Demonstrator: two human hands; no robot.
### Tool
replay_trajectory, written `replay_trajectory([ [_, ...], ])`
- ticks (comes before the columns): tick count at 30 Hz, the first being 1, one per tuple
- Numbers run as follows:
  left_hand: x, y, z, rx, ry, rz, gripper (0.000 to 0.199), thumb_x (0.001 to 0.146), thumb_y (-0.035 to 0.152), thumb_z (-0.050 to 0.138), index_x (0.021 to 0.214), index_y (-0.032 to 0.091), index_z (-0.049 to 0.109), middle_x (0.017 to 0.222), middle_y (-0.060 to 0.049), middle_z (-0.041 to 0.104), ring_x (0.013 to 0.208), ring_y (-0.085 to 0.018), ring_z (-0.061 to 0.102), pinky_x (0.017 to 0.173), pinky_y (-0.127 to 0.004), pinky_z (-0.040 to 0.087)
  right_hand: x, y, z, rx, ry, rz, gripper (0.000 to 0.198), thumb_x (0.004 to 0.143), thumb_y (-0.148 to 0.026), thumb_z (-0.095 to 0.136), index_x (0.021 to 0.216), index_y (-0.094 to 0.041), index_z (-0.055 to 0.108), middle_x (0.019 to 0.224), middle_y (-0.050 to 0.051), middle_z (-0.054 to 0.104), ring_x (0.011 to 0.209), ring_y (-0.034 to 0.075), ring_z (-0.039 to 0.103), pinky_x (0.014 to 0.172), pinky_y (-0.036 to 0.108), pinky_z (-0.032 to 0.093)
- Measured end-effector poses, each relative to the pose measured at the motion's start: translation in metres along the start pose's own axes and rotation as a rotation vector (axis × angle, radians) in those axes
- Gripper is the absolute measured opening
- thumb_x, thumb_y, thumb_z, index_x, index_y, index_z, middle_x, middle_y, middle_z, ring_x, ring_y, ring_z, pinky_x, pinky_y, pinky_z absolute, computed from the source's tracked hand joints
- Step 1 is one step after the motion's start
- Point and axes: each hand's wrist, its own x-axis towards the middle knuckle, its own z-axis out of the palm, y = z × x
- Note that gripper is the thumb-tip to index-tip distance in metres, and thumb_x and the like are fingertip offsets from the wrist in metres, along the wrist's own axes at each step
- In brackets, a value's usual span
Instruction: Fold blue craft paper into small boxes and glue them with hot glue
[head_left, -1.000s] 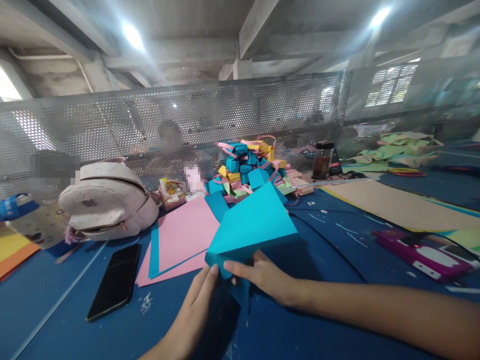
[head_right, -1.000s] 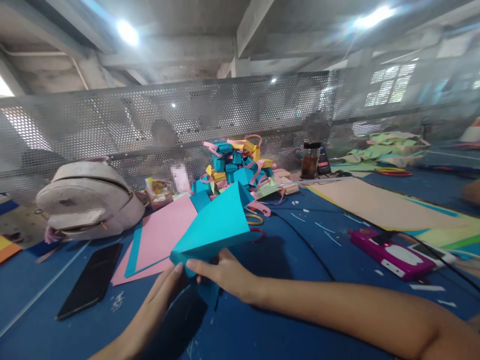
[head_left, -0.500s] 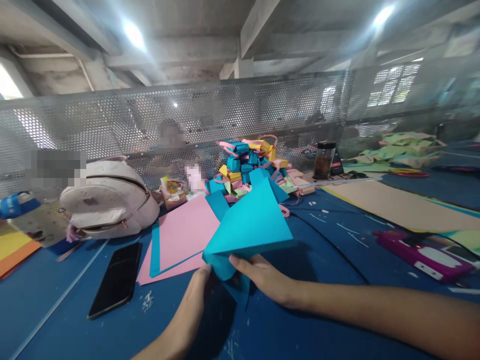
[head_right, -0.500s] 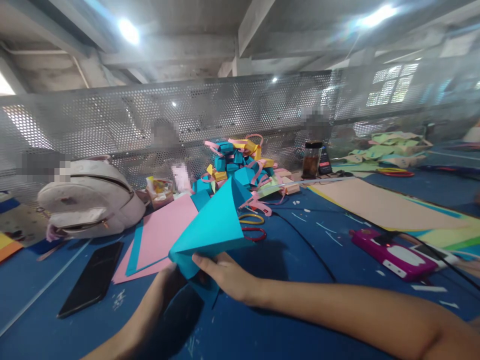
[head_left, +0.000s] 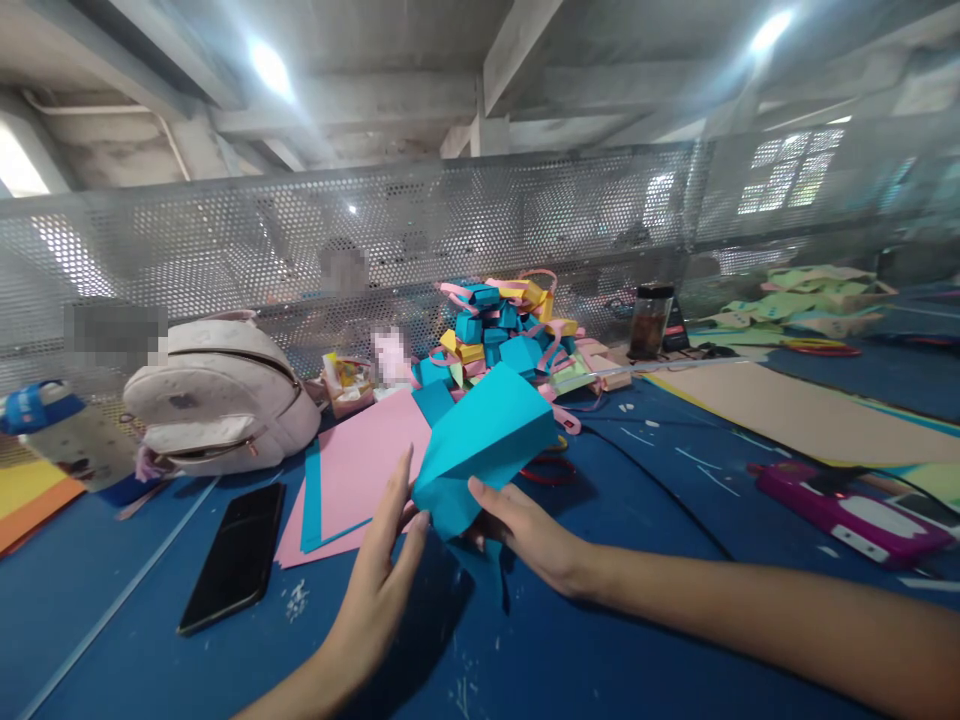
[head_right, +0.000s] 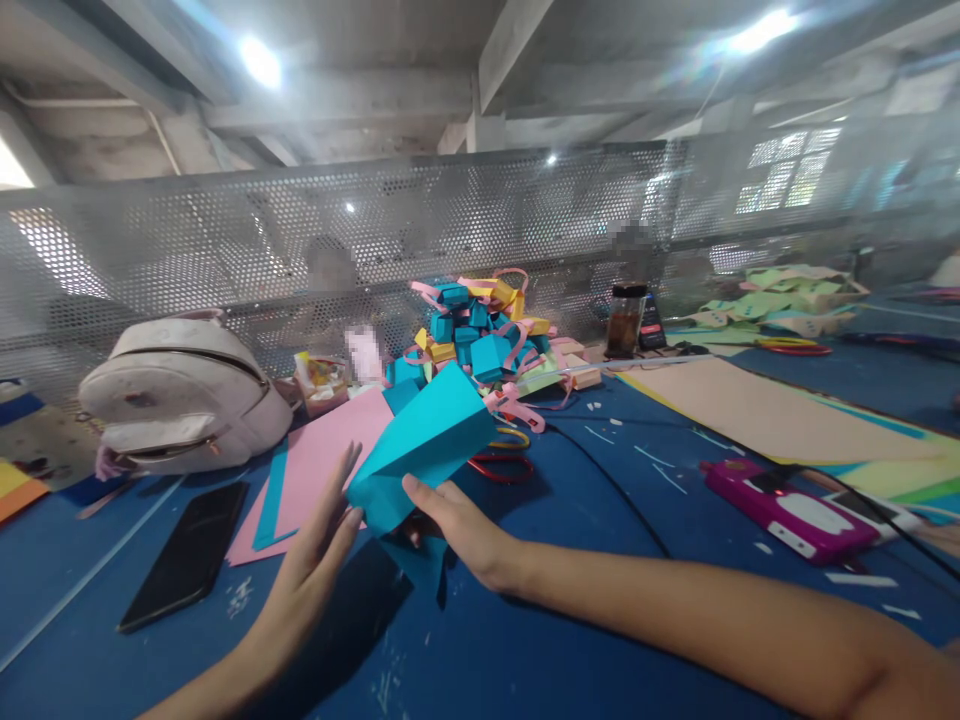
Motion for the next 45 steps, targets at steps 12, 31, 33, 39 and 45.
replay_trajectory([
  [12,0.009,0.001,-0.007,0.186,-0.050,0.170,0.042,0.100,0.040,0.047,0.141,0.045,0.046,0.155,0.004,0.041,0.146,-0.024,0.031,0.118,-0.047,0.030,-0.002,-0.002,0.001,0.015,-0.012,0.006,0.046,0.080,-0.060,0.069,0.071,-0.016,0.059,0.067,-0.002,0.052,0.065,0.012,0.048,0.068,0.028,0.038],
  [31,0.018,0.005,-0.015,0.034,-0.067,0.081,0.032,0.097,0.040,0.050,0.124,0.034,0.066,0.147,-0.002,0.052,0.141,-0.029,0.039,0.115,-0.050,0.034,-0.008,-0.005,0.001,-0.301,0.004,0.037,0.046,0.082,-0.062,0.064,0.069,-0.018,0.067,0.070,0.003,0.063,0.070,0.019,0.057,0.069,0.034,0.047],
  [33,0.018,0.003,-0.015,0.014,-0.062,0.054,0.039,0.095,0.040,0.055,0.133,0.037,0.058,0.150,-0.001,0.048,0.141,-0.029,0.040,0.116,-0.049,0.035,-0.008,-0.007,0.001,-0.337,-0.005,0.050,0.046,0.082,-0.063,0.063,0.072,-0.018,0.069,0.073,0.005,0.065,0.074,0.021,0.059,0.073,0.038,0.048],
  [39,0.014,-0.011,-0.009,-0.069,-0.060,-0.056,0.084,0.083,0.039,0.071,0.151,0.040,0.022,0.163,-0.005,0.021,0.145,-0.032,0.032,0.110,-0.045,0.043,-0.009,-0.015,0.003,-0.500,-0.256,-0.114,0.032,0.083,-0.038,0.067,0.112,-0.023,0.070,0.103,0.007,0.069,0.100,0.025,0.060,0.091,0.040,0.046],
  [45,0.019,-0.016,-0.012,0.120,-0.001,0.027,0.097,0.071,0.028,0.080,0.151,0.035,0.026,0.161,-0.010,0.020,0.148,-0.036,0.021,0.117,-0.054,0.027,-0.008,-0.001,-0.004,-0.426,-0.346,0.018,0.051,0.084,-0.022,0.060,0.134,-0.025,0.054,0.123,0.008,0.063,0.094,0.019,0.062,0.077,0.031,0.050],
])
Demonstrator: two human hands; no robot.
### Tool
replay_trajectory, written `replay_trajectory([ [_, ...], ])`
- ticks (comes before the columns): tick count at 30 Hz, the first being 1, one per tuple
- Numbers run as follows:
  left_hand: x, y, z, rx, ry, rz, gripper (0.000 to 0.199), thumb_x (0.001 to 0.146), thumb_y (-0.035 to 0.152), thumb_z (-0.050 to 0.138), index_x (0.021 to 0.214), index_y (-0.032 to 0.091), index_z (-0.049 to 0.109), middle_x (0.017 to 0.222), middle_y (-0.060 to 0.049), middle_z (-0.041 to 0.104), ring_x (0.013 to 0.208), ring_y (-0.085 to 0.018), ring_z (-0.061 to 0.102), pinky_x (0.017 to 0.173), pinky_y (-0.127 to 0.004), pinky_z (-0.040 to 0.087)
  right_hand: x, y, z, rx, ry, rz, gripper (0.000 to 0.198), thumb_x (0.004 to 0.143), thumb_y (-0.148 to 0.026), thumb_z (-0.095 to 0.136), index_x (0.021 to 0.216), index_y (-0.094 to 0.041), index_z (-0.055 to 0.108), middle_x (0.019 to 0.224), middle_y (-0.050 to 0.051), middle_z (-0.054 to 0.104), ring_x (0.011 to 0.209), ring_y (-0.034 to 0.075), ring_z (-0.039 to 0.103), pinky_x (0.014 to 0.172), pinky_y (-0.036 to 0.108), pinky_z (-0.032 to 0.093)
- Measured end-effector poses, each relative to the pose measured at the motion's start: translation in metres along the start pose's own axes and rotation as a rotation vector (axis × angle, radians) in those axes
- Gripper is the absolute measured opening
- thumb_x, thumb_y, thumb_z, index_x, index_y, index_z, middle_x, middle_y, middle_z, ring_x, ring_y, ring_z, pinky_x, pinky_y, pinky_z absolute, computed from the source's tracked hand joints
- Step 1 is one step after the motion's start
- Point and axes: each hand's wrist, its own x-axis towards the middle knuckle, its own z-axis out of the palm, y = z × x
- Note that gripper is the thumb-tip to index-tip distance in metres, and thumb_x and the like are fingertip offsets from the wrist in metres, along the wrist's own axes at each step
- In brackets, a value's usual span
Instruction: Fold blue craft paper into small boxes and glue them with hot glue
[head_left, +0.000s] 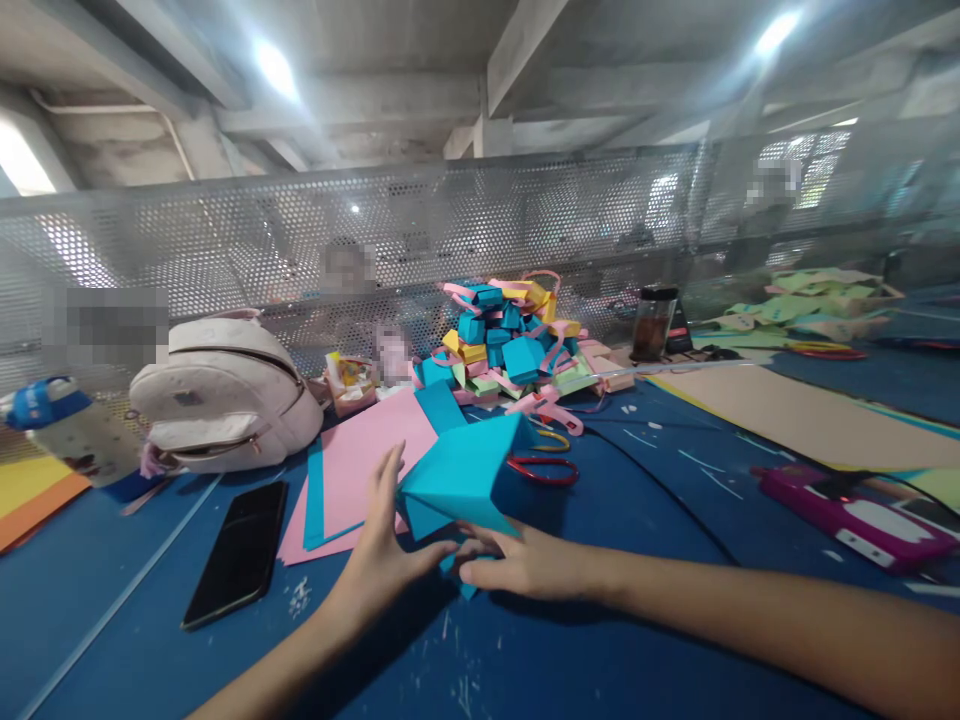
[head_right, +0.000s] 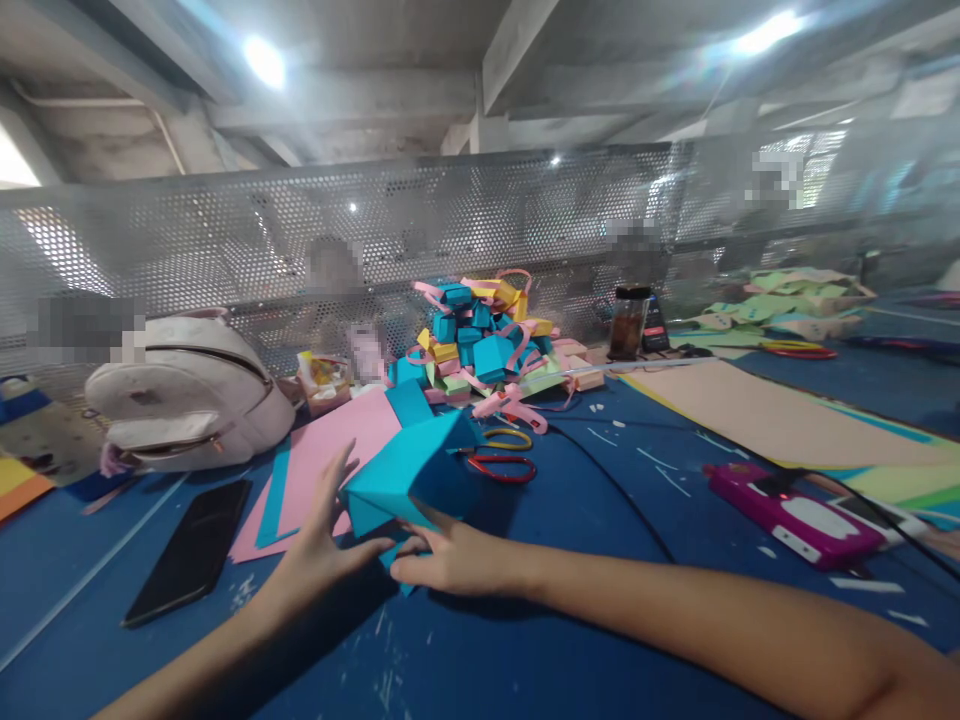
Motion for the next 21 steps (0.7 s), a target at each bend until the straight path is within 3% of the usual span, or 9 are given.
replay_trajectory([
  [3,0.003,0.001,-0.001,0.057,-0.005,0.106,0.080,0.070,0.025,0.079,0.142,0.031,0.045,0.155,-0.011,0.033,0.147,-0.036,0.025,0.118,-0.054,0.025,0.001,-0.001,-0.001,0.004,-0.044,-0.068,0.052,0.085,-0.024,0.060,0.137,-0.023,0.052,0.133,0.010,0.057,0.107,0.021,0.060,0.089,0.035,0.049],
  [6,0.006,0.000,-0.002,0.010,-0.011,0.072,0.056,0.078,0.028,0.073,0.131,0.027,0.055,0.139,-0.011,0.054,0.134,-0.033,0.046,0.112,-0.052,0.036,0.002,-0.008,0.000,-0.055,-0.050,-0.155,0.059,0.086,-0.022,0.060,0.143,-0.026,0.045,0.145,0.010,0.047,0.121,0.024,0.054,0.096,0.039,0.047],
  [8,0.010,-0.004,-0.004,-0.019,0.005,0.027,0.047,0.081,0.029,0.071,0.126,0.027,0.057,0.130,-0.010,0.062,0.124,-0.031,0.055,0.108,-0.051,0.041,0.003,-0.012,0.000,-0.117,0.018,-0.169,0.056,0.087,-0.022,0.059,0.141,-0.026,0.047,0.144,0.010,0.049,0.125,0.025,0.052,0.097,0.041,0.046],
  [12,0.023,-0.017,-0.015,-0.056,0.064,-0.010,0.040,0.080,0.031,0.071,0.117,0.026,0.058,0.119,-0.008,0.066,0.111,-0.027,0.064,0.100,-0.048,0.048,0.008,-0.015,-0.014,-0.150,0.332,-0.237,0.028,0.092,-0.024,0.050,0.118,-0.022,0.060,0.116,0.008,0.063,0.106,0.022,0.060,0.093,0.039,0.046],
  [16,0.032,-0.027,-0.028,-0.088,0.109,-0.057,0.037,0.078,0.034,0.071,0.111,0.023,0.058,0.108,-0.007,0.069,0.102,-0.026,0.068,0.091,-0.044,0.054,0.018,-0.008,-0.041,-0.194,0.788,-0.351,0.011,0.089,-0.027,0.050,0.099,-0.023,0.050,0.101,0.005,0.054,0.098,0.020,0.054,0.086,0.034,0.044],
  [18,0.035,-0.029,-0.032,-0.090,0.132,-0.069,0.034,0.077,0.035,0.072,0.107,0.022,0.060,0.106,-0.007,0.070,0.101,-0.026,0.068,0.092,-0.044,0.053,0.022,-0.002,-0.051,-0.224,0.821,-0.334,0.016,0.087,-0.027,0.050,0.102,-0.024,0.046,0.105,0.005,0.051,0.103,0.021,0.051,0.087,0.034,0.043],
  [21,0.037,-0.032,-0.034,-0.094,0.161,-0.071,0.032,0.075,0.034,0.072,0.103,0.023,0.061,0.106,-0.006,0.070,0.105,-0.026,0.066,0.097,-0.044,0.049,0.025,0.007,-0.058,-0.255,0.695,-0.269,0.027,0.080,-0.023,0.055,0.107,-0.023,0.049,0.112,0.006,0.052,0.109,0.022,0.052,0.085,0.034,0.045],
])
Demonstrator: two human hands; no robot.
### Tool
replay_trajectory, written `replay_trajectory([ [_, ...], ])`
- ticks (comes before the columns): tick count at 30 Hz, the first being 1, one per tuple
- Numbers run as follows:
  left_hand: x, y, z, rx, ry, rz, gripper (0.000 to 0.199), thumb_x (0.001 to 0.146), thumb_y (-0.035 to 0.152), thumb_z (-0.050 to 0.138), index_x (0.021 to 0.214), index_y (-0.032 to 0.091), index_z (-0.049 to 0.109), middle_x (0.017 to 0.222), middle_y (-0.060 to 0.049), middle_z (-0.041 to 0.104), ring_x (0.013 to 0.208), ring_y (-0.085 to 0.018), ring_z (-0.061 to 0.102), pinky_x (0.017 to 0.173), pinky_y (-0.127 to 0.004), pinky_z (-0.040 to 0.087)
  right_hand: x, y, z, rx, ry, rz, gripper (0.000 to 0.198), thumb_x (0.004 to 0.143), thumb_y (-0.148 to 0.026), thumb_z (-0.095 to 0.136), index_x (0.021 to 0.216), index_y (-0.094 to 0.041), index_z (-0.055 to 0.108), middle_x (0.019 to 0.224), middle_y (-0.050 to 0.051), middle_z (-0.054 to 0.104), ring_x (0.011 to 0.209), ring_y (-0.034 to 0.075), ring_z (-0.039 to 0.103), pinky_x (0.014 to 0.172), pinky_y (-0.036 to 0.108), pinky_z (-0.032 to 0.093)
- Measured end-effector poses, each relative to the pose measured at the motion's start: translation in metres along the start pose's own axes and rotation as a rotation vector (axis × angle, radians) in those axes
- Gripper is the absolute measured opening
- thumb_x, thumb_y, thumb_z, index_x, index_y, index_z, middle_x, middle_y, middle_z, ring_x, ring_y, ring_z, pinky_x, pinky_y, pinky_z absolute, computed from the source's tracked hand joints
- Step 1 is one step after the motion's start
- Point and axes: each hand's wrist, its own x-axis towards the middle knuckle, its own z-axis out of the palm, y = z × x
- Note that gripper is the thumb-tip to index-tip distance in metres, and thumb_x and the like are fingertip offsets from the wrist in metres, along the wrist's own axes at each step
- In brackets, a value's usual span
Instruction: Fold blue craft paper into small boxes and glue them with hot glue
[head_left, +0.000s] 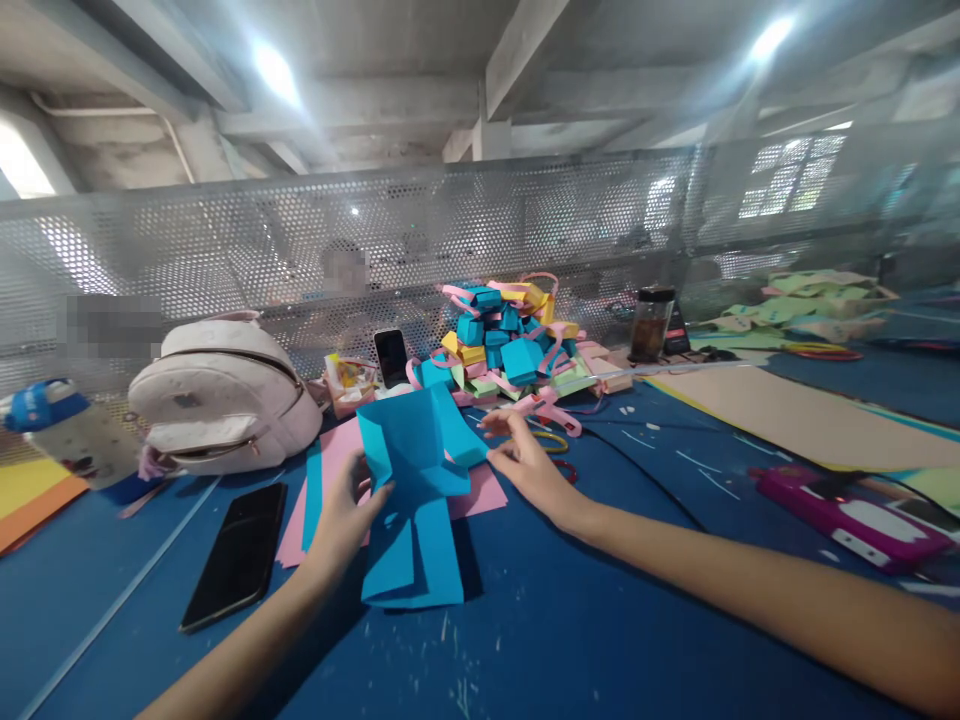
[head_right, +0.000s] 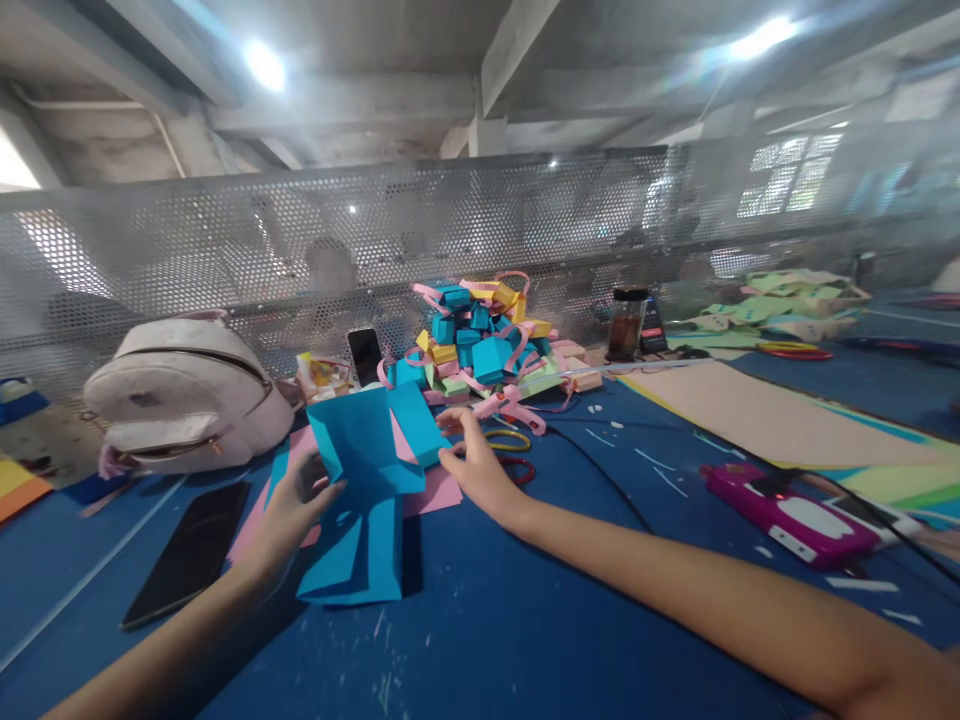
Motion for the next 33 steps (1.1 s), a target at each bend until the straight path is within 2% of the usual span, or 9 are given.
replay_trajectory([
  [6,0.001,-0.001,0.002,-0.039,-0.049,0.000,0.043,0.075,0.033,0.071,0.114,0.021,0.058,0.117,-0.008,0.067,0.116,-0.026,0.062,0.105,-0.045,0.045,-0.005,0.003,0.005,-0.044,-0.266,0.051,0.017,0.081,-0.024,0.062,0.097,-0.020,0.060,0.100,0.005,0.063,0.093,0.020,0.060,0.080,0.034,0.048],
  [13,-0.002,-0.003,0.005,-0.060,-0.104,0.000,0.051,0.072,0.031,0.074,0.118,0.023,0.054,0.119,-0.010,0.066,0.114,-0.028,0.064,0.103,-0.047,0.048,-0.007,0.004,0.004,-0.091,-0.337,0.064,0.018,0.085,-0.032,0.066,0.096,-0.018,0.063,0.087,0.004,0.063,0.077,0.018,0.060,0.068,0.031,0.048],
  [19,-0.006,0.012,0.006,-0.034,-0.091,0.060,0.062,0.077,0.032,0.074,0.131,0.029,0.044,0.135,-0.009,0.057,0.127,-0.030,0.054,0.108,-0.050,0.042,-0.012,0.012,0.008,-0.177,-0.354,0.046,0.022,0.075,-0.019,0.074,0.093,-0.020,0.061,0.084,0.001,0.058,0.071,0.016,0.055,0.065,0.029,0.044],
  [22,-0.015,0.028,0.003,0.138,0.058,0.284,0.072,0.079,0.035,0.075,0.140,0.032,0.037,0.146,-0.008,0.043,0.136,-0.031,0.043,0.112,-0.049,0.039,-0.013,0.015,0.011,-0.203,-0.364,0.025,0.026,0.071,-0.015,0.076,0.090,-0.020,0.058,0.083,-0.001,0.056,0.069,0.014,0.052,0.063,0.028,0.042],
  [26,-0.038,0.046,-0.002,0.498,0.360,0.844,0.079,0.069,0.031,0.085,0.136,0.033,0.045,0.131,-0.008,0.049,0.122,-0.029,0.050,0.107,-0.043,0.042,-0.013,0.014,0.011,-0.213,-0.376,0.000,0.026,0.075,-0.025,0.078,0.091,-0.020,0.057,0.086,0.000,0.056,0.071,0.015,0.053,0.066,0.028,0.044],
  [28,-0.049,0.052,0.000,0.668,0.081,1.212,0.044,0.080,0.025,0.075,0.121,0.032,0.058,0.108,-0.003,0.062,0.100,-0.021,0.061,0.098,-0.036,0.047,-0.013,0.013,0.010,-0.237,-0.372,-0.037,0.029,0.077,-0.030,0.079,0.095,-0.019,0.058,0.090,0.001,0.058,0.077,0.016,0.056,0.070,0.029,0.045],
  [29,-0.054,0.054,0.004,0.744,-0.081,1.268,0.024,0.088,0.022,0.064,0.111,0.028,0.064,0.099,-0.003,0.066,0.094,-0.020,0.063,0.095,-0.036,0.047,-0.013,0.013,0.010,-0.250,-0.370,-0.062,0.031,0.077,-0.031,0.079,0.097,-0.019,0.059,0.092,0.002,0.059,0.080,0.017,0.057,0.073,0.030,0.046],
  [31,-0.059,0.055,0.014,0.852,-0.286,1.255,0.013,0.093,0.016,0.055,0.097,0.020,0.066,0.089,-0.003,0.071,0.084,-0.019,0.066,0.089,-0.038,0.050,-0.013,0.013,0.010,-0.263,-0.371,-0.107,0.031,0.078,-0.031,0.079,0.100,-0.019,0.061,0.097,0.003,0.060,0.085,0.018,0.059,0.077,0.030,0.047],
  [33,-0.060,0.053,0.024,0.992,-0.380,1.058,0.013,0.092,0.015,0.054,0.096,0.015,0.066,0.097,-0.008,0.073,0.088,-0.025,0.068,0.084,-0.043,0.054,-0.014,0.013,0.011,-0.253,-0.383,-0.125,0.027,0.081,-0.030,0.076,0.101,-0.019,0.063,0.099,0.004,0.060,0.087,0.018,0.060,0.079,0.030,0.049],
])
